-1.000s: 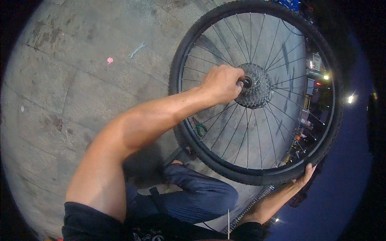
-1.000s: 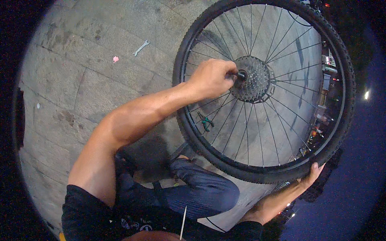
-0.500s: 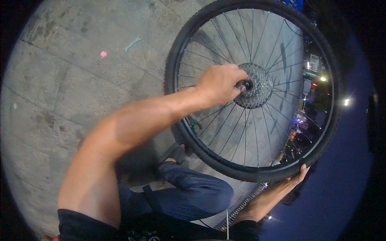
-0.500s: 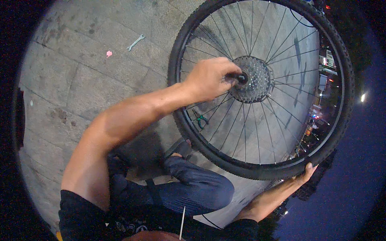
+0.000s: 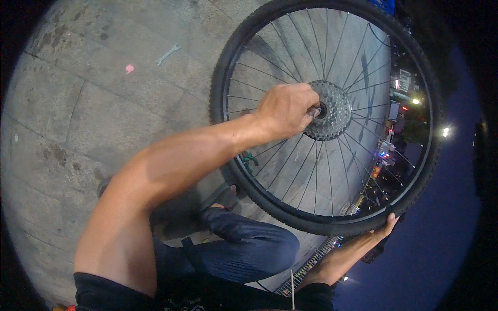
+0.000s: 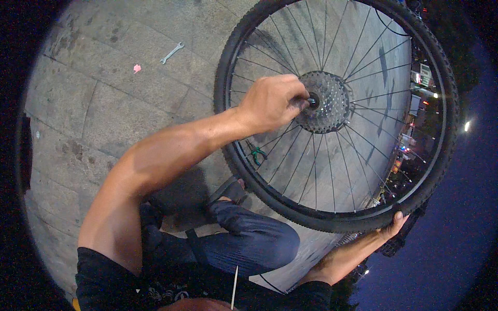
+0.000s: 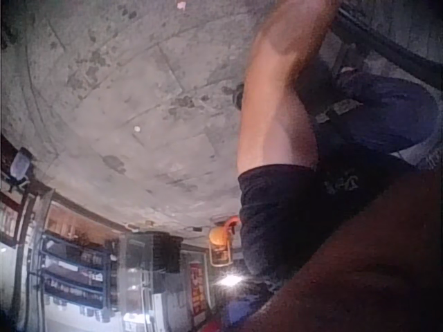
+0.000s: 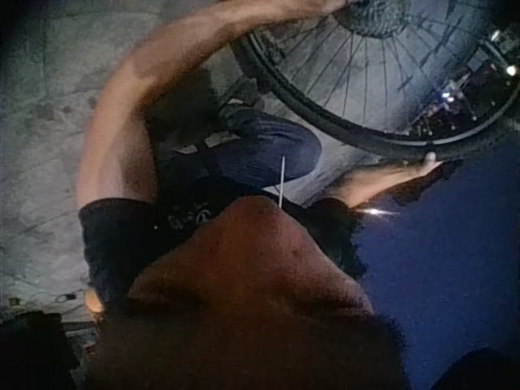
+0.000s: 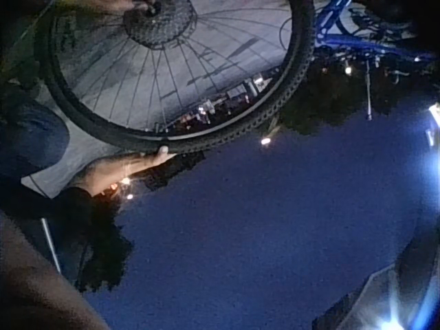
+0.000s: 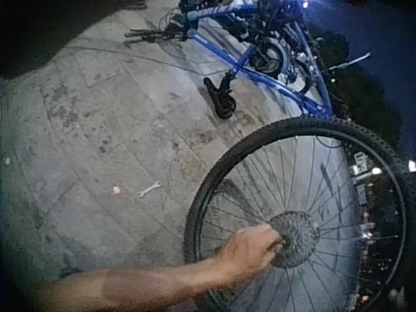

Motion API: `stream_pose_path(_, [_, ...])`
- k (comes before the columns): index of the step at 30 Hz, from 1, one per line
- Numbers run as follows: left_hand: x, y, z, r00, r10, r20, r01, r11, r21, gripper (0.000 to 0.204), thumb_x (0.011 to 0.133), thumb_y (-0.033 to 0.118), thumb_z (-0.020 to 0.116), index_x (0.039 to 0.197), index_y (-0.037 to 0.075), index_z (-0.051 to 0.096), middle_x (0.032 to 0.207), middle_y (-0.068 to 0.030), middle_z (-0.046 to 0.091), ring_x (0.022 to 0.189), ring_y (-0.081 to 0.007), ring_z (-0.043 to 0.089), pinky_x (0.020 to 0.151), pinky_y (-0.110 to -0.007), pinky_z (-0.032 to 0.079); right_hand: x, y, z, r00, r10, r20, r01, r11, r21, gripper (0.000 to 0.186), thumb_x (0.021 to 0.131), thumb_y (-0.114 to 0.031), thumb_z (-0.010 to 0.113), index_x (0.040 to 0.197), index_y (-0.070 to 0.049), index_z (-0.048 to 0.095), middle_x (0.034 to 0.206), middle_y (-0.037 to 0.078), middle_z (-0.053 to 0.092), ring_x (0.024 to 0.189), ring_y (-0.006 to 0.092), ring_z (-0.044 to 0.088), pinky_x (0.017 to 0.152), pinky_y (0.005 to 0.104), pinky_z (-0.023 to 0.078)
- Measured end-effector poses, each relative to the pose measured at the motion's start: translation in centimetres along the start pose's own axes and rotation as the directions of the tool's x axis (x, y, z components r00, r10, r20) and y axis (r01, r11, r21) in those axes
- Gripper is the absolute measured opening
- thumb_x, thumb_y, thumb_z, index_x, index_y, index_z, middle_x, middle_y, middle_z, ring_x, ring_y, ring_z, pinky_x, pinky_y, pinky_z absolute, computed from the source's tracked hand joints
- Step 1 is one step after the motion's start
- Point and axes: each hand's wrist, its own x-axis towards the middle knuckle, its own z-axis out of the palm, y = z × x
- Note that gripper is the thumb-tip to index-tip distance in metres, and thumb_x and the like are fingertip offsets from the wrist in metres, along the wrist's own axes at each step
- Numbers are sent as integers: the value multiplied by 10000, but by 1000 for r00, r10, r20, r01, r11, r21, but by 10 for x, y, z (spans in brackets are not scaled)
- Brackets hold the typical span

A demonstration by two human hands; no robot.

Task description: The person inspects a bicycle wheel with a flashlight, then uses a wrench and pliers to remove the cassette and axle from the hub. The wheel is placed on the floor after disassembly.

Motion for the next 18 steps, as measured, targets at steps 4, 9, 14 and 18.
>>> stream_pose_path(4, [1, -1, 2, 1000, -14, 15, 14, 1000, -28, 112, 800, 142, 708, 845, 53, 657, 846, -132, 648, 822, -346, 644, 716, -453, 512, 7, 4, -18, 999, -7, 46, 7, 1000, -3, 836, 743, -277, 762, 1412, 41, 374, 1244, 186, 553, 1033, 297, 626, 881, 402, 556])
stream_pose_path(9, [1, -1, 1, 1000, -8, -4, 7, 1000, -21, 125, 796, 149, 712, 845, 49, 656, 845, -133, 652, 812, -354, 643, 709, -457, 511, 7, 7, -21, 999, 6, 35, -6, 1000, 16, 831, 754, -275, 754, 1413, 52, 366, 1241, 191, 556, 1039, 299, 624, 880, 400, 552])
stream_pose_path(14, [-1, 1, 2, 1000, -30, -2, 30, 999, -35, 120, 805, 146, 708, 840, 44, 655, 841, -136, 650, 816, -355, 642, 710, -456, 510, 6, 5, -24, 999, 19, 50, -20, 1000, 11, 833, 760, -279, 758, 1412, 56, 363, 1227, 194, 567, 996, 296, 643, 852, 391, 561])
stream_pose_path(18, [-1, 1, 3, 999, -32, -12, 31, 998, -59, 115, 809, 143, 704, 835, 43, 652, 839, -137, 649, 821, -355, 642, 712, -455, 509, 5, 6, -20, 998, -3, 55, 2, 1000, 13, 835, 758, -271, 764, 1413, 55, 362, 1222, 197, 569, 985, 301, 653, 839, 389, 574])
